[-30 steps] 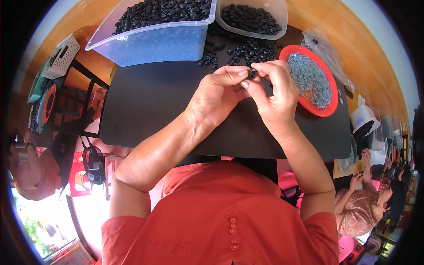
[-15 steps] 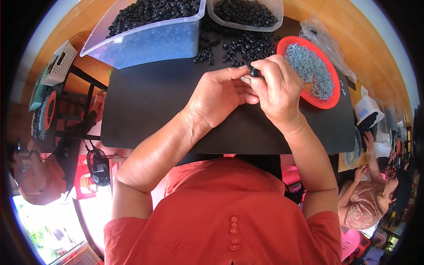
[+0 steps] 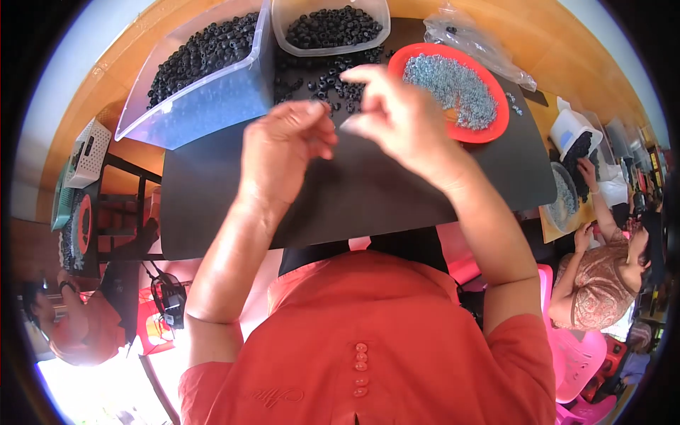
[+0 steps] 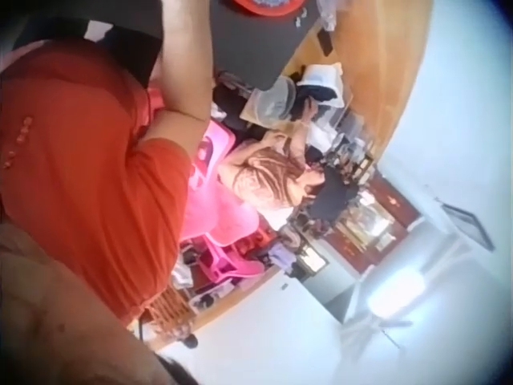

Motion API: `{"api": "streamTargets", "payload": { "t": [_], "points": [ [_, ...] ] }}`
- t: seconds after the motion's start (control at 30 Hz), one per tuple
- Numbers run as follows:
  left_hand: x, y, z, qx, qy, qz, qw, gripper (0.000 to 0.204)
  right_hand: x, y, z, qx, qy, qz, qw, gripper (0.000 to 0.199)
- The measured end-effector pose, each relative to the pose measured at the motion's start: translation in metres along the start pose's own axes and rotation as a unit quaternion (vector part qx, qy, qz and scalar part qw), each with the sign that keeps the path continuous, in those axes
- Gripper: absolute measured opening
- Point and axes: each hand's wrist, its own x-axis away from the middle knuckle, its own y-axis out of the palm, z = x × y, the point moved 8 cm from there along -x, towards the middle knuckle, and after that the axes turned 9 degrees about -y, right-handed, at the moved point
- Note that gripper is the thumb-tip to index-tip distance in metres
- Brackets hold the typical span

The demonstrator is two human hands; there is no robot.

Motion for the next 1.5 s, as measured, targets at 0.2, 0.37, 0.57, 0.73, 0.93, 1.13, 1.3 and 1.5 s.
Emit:
{"api": "streamTargets", "payload": {
  "t": [0.2, 0.37, 0.57, 0.73, 0.93, 1.13, 1.3, 1.5],
  "points": [
    [0.029, -0.013, 0.142, -0.267, 0.248, 0.142, 0.92, 0.024, 0.042, -0.063, 0.034, 0.179, 0.048, -0.063, 0.981, 0.018],
    [-0.01, -0.052, 0.188, -0.481, 0.263, 0.228, 0.805, 0.028, 0.072, -0.026, 0.032, 0.321, 0.049, -0.156, 0.933, 0.015],
    [0.018, 0.022, 0.126, -0.458, 0.403, 0.111, 0.784, 0.016, 0.082, -0.022, 0.033, 0.418, 0.012, -0.153, 0.895, 0.011],
    [-0.037, 0.023, 0.049, -0.579, 0.273, 0.033, 0.768, 0.015, 0.085, -0.017, 0.024, 0.414, -0.01, -0.168, 0.894, 0.011],
    [-0.078, 0.012, 0.026, -0.632, 0.293, 0.08, 0.713, 0.017, 0.089, -0.019, 0.01, 0.384, -0.023, -0.153, 0.91, 0.011],
    [-0.097, 0.001, 0.032, -0.639, 0.261, 0.154, 0.707, 0.022, 0.091, -0.022, 0.004, 0.349, -0.045, -0.113, 0.929, 0.021],
    [-0.103, 0.013, 0.031, -0.659, 0.289, 0.124, 0.683, 0.025, 0.091, -0.02, 0.004, 0.342, -0.055, -0.097, 0.933, 0.018],
    [-0.122, 0.016, 0.02, -0.74, 0.237, 0.11, 0.619, 0.024, 0.092, -0.016, 0.011, 0.339, -0.041, -0.099, 0.935, 0.007]
  ]
}}
